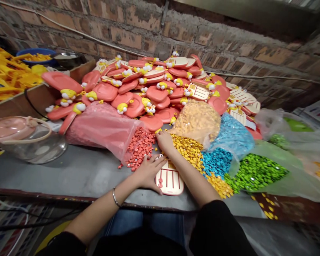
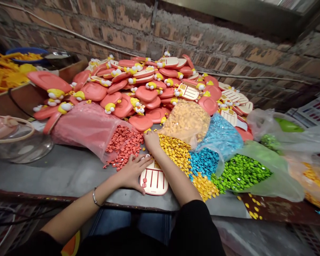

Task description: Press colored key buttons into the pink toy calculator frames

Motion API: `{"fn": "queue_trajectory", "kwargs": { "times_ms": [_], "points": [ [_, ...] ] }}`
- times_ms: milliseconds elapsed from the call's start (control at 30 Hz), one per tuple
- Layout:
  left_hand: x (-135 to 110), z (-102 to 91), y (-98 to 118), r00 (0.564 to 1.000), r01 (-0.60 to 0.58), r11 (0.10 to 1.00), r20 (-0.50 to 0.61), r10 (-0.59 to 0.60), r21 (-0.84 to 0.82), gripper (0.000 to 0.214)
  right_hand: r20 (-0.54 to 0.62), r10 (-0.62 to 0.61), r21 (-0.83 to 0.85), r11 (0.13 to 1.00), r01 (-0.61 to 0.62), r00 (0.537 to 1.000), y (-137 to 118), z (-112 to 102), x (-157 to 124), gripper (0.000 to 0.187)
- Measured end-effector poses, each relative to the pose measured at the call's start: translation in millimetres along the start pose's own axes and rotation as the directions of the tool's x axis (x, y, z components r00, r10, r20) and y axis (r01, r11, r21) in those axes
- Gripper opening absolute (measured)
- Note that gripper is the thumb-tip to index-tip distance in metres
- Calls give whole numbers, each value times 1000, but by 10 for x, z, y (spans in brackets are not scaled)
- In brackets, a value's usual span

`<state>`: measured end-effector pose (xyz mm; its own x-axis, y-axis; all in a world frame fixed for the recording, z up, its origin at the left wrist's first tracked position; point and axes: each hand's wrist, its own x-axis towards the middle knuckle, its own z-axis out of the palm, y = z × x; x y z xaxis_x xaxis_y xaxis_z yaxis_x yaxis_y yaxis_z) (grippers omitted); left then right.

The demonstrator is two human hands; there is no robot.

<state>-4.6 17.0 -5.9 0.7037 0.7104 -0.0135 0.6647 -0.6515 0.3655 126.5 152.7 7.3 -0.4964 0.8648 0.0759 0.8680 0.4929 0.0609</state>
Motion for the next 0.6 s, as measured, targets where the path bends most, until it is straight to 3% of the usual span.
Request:
{"fn": "queue_trajectory", "kwargs": {
  "times_ms": [233, 333, 467, 600],
  "points": [
    [-6, -9, 14, 1000, 12, 1000, 22, -12, 2, 117, -77, 8, 156, 988, 5, 997, 118, 122, -198, 26],
    [-10, -26, 30, 999, 38, 999, 26, -38, 12, 116, -213, 24, 386, 920, 62, 977, 170, 69, -363, 20],
    [7, -62, 58, 998, 44, 999, 45, -45, 23, 118, -372, 202, 674, 730, 114, 906, 303, -122, -876, 11],
    [25, -86, 80, 996, 50, 998, 67, -52, 37, 116, -373, 267, 698, 712, 79, 888, 408, -202, -1467, 9]
  ]
}}
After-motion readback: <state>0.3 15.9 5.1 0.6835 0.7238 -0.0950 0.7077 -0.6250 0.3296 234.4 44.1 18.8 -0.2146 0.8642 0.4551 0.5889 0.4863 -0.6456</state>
